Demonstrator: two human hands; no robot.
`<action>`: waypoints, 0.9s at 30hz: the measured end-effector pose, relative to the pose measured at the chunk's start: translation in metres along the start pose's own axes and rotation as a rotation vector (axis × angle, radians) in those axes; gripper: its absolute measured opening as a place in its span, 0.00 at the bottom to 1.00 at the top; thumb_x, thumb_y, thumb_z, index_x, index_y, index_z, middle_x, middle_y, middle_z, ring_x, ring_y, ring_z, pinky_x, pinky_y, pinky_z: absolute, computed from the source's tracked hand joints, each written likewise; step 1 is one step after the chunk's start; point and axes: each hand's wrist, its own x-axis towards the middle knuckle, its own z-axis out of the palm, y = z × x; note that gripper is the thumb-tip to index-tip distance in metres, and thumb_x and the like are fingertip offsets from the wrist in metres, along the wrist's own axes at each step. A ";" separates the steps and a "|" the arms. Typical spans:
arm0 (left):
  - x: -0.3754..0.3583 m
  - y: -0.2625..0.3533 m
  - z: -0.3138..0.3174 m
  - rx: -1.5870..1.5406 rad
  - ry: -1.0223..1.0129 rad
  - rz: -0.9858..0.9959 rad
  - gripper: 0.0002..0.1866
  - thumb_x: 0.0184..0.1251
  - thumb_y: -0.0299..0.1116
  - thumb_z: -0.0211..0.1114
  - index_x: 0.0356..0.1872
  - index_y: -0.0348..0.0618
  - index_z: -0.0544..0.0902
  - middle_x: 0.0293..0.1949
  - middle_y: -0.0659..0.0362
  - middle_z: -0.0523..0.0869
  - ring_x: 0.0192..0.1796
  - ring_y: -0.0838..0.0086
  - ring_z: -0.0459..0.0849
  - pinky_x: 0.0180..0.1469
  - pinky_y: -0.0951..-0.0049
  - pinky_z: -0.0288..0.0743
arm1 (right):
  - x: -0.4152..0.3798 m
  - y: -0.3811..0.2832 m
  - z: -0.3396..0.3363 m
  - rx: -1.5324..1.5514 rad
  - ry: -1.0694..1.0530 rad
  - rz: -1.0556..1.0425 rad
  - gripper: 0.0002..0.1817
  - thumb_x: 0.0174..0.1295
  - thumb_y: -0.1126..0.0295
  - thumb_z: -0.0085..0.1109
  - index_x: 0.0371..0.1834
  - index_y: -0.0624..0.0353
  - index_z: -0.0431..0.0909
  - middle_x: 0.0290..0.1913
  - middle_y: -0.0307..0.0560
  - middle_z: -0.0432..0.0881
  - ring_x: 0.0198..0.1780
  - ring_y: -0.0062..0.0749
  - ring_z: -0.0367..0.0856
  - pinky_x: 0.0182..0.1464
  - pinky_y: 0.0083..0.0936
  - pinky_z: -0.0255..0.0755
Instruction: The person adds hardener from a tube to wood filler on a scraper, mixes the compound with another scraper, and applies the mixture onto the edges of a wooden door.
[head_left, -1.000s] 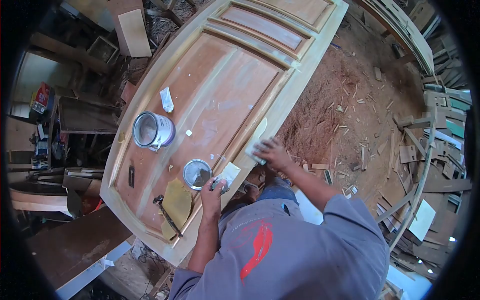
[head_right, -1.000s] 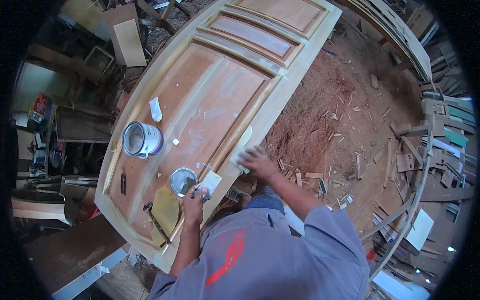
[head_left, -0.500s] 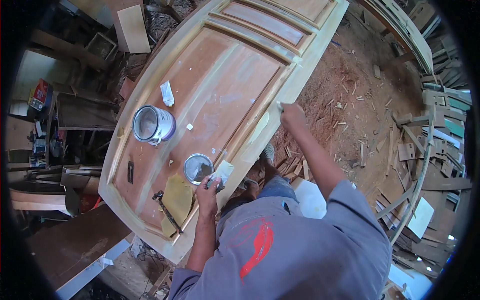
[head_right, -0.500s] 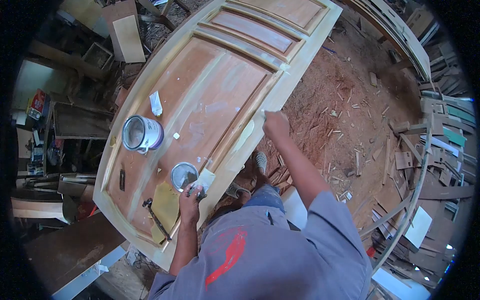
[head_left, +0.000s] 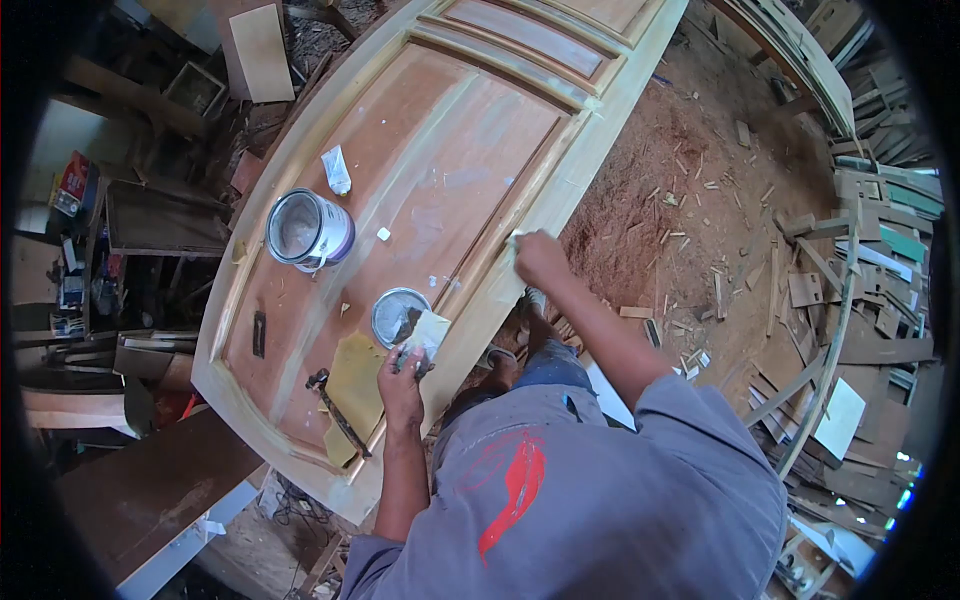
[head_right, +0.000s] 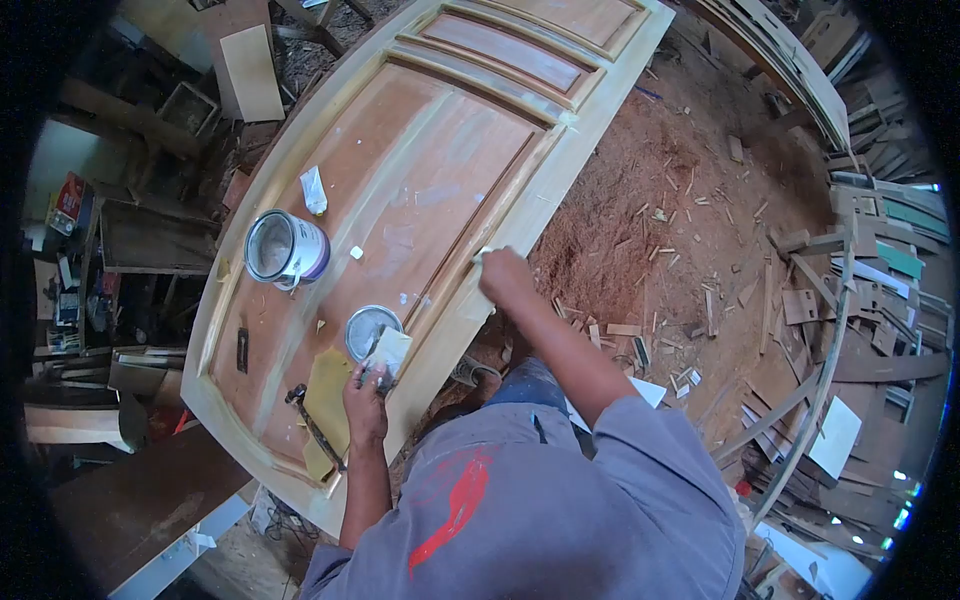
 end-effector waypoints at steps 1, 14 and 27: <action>-0.002 0.005 -0.002 -0.009 0.007 0.014 0.17 0.70 0.30 0.70 0.55 0.32 0.82 0.46 0.58 0.87 0.45 0.76 0.86 0.49 0.73 0.80 | -0.012 -0.011 0.007 0.017 -0.006 -0.021 0.11 0.57 0.71 0.53 0.36 0.63 0.84 0.39 0.60 0.87 0.46 0.57 0.84 0.49 0.51 0.79; -0.007 0.006 -0.022 -0.065 -0.035 0.015 0.14 0.70 0.27 0.69 0.53 0.33 0.83 0.46 0.59 0.86 0.46 0.77 0.84 0.52 0.75 0.76 | -0.140 -0.130 0.066 0.126 -0.239 -0.352 0.13 0.54 0.74 0.60 0.42 0.63 0.85 0.40 0.57 0.86 0.47 0.54 0.83 0.49 0.43 0.79; -0.009 0.002 -0.019 0.043 -0.088 0.001 0.15 0.69 0.26 0.68 0.54 0.34 0.82 0.46 0.58 0.86 0.46 0.76 0.85 0.49 0.74 0.79 | -0.142 0.079 0.133 1.924 0.353 0.617 0.21 0.64 0.81 0.64 0.62 0.69 0.79 0.53 0.48 0.86 0.51 0.31 0.85 0.57 0.26 0.76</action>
